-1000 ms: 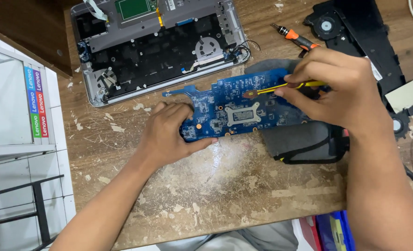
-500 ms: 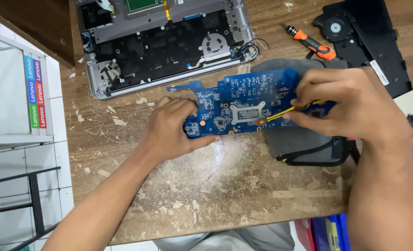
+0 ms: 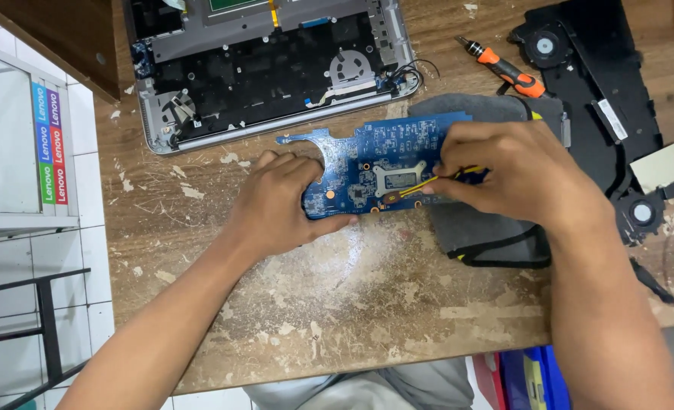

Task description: Cleaning peripheral ports and connectors on a laptop motherboard using a small pick tool.

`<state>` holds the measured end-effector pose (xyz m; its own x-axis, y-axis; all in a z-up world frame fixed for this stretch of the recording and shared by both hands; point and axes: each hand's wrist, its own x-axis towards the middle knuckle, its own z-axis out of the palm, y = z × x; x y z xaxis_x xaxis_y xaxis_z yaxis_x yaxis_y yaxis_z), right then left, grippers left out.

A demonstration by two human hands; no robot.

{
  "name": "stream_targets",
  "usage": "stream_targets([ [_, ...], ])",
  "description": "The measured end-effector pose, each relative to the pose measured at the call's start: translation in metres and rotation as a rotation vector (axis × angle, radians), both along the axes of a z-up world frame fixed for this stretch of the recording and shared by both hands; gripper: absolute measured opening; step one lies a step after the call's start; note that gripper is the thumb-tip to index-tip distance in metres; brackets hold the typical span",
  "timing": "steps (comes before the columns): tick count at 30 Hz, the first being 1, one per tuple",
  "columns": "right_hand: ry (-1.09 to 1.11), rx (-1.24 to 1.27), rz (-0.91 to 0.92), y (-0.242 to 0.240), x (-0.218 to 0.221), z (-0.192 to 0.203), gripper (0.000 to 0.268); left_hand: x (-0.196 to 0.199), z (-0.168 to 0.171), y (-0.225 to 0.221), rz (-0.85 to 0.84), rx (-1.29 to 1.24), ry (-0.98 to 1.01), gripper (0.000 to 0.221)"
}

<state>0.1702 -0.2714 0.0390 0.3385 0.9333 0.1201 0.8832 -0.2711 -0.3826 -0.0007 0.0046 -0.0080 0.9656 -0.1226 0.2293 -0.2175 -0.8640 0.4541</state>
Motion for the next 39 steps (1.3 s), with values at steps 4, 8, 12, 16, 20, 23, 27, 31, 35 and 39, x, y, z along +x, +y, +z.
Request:
stream_targets([
  [4,0.083,-0.108,-0.124,-0.011,0.002,0.019,0.03,-0.001,-0.001,0.0,0.013,0.027,0.016,0.062],
  [8,0.093,-0.292,-0.271,-0.023,0.01,0.027,0.024,0.0,0.0,-0.001,0.001,0.023,-0.005,0.061],
  [12,0.078,-0.253,-0.254,-0.022,0.011,0.021,0.018,0.0,-0.001,-0.001,0.006,0.032,-0.033,0.061],
  [16,0.099,-0.118,-0.132,-0.012,0.006,0.011,0.025,0.0,0.001,-0.002,0.013,0.053,-0.012,0.062],
  [20,0.087,-0.168,-0.158,-0.012,0.006,0.008,0.019,0.001,0.0,-0.002,-0.001,0.049,-0.003,0.062],
  [23,0.161,-0.291,-0.249,-0.016,0.006,0.019,0.015,0.001,0.001,-0.002,0.007,0.064,0.016,0.063],
  [27,0.192,-0.437,-0.389,-0.022,0.007,0.03,0.018,0.0,0.001,-0.002,0.01,0.066,0.008,0.063],
  [31,0.176,-0.379,-0.309,-0.013,0.005,0.021,0.019,0.001,0.003,-0.002,0.001,0.072,0.0,0.064],
  [35,0.154,-0.413,-0.284,-0.017,0.006,0.02,0.022,0.001,0.0,-0.002,0.004,0.053,-0.001,0.062],
  [39,0.244,-0.333,-0.329,-0.032,0.014,0.028,0.022,0.001,0.001,-0.002,0.008,0.051,-0.021,0.062],
])
